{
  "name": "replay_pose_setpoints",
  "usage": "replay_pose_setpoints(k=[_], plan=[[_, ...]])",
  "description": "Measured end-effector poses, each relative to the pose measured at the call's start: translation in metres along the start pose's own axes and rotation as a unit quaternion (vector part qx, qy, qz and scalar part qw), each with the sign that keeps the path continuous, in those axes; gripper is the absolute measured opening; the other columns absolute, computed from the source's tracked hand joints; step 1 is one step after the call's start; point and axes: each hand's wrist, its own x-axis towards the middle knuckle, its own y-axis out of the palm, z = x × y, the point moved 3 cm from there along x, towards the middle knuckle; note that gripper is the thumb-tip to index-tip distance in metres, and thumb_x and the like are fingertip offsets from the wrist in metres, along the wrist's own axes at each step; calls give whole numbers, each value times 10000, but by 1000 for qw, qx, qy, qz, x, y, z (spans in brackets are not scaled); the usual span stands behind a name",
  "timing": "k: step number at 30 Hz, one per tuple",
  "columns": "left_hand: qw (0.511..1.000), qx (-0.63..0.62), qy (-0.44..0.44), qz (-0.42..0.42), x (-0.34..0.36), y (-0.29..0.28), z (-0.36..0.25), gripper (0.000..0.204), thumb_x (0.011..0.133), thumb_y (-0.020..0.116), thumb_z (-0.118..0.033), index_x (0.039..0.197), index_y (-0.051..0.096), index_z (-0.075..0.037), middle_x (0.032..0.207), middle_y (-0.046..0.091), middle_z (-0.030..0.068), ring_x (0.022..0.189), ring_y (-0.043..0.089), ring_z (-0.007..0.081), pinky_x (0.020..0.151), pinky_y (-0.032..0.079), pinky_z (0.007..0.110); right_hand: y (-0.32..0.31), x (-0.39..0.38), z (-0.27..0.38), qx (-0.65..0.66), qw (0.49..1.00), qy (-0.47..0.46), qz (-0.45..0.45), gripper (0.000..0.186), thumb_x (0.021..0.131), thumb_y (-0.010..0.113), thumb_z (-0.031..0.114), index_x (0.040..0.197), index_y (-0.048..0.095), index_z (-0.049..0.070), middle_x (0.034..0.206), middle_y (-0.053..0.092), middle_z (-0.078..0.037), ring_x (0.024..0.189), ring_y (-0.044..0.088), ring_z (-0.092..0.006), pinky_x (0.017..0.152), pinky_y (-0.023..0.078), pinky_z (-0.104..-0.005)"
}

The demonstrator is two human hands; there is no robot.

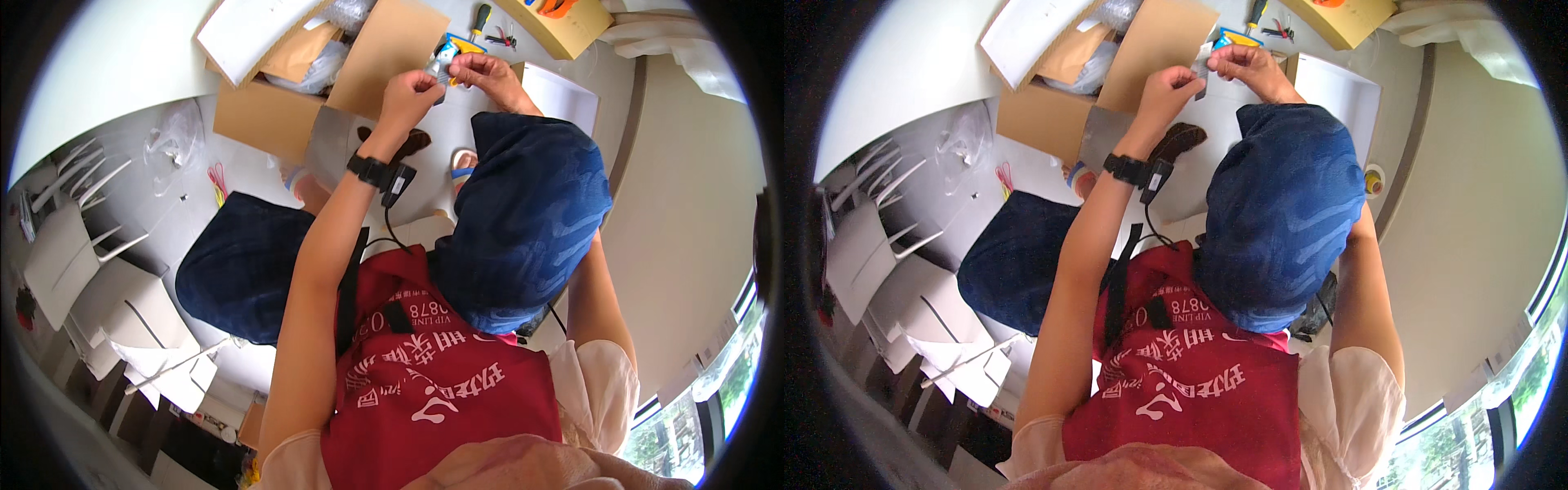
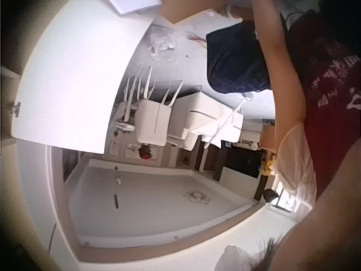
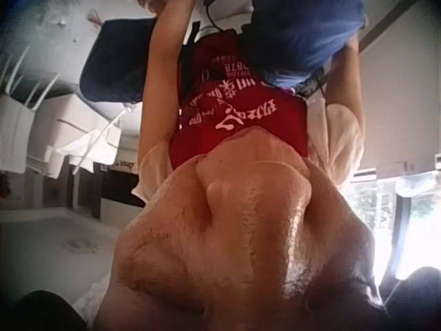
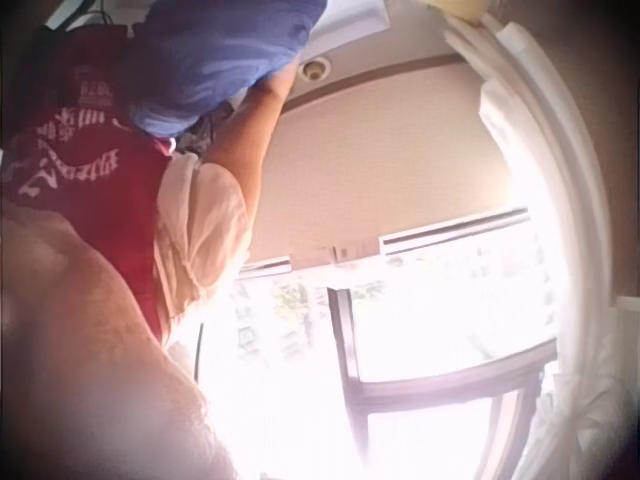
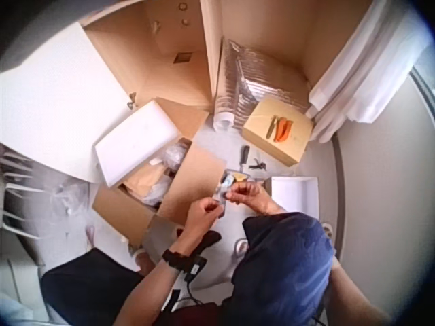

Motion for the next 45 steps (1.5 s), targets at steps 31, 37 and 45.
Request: replay_pose_setpoints(k=[31, 37, 45], plan=[[955, 90, 259, -113, -27, 23, -52, 430, 880, 756, -288, 1170, 641, 7, 1073, 675, 180, 973, 662, 319, 859, 520, 377, -66, -49, 58, -217, 959, -47, -175, 147, 897, 771, 156, 939, 694, 37, 807, 703, -2, 752, 638, -71, 705, 510, -232], [921, 147, 354, -59, -10, 46, -88, 497, 834, 799, -303, 1170, 631, 23, 967, 704, 157, 911, 689, 250, 840, 534, 354, -32, -53, 97, -215, 968, -111, -67, 129, 848, 642, -15, 959, 705, 2, 869, 718, 10, 803, 622, -52, 774, 508, -238], [926, 206, 314, -48, -11, 42, -85, 359, 853, 777, -290, 921, 652, 40, 759, 684, 138, 652, 620, 198, 631, 489, 361, -43, -54, 84, -122, 980, -130, -82, 98, 868, 677, -37, 950, 688, 15, 861, 690, 19, 798, 633, -72, 774, 519, -247]])
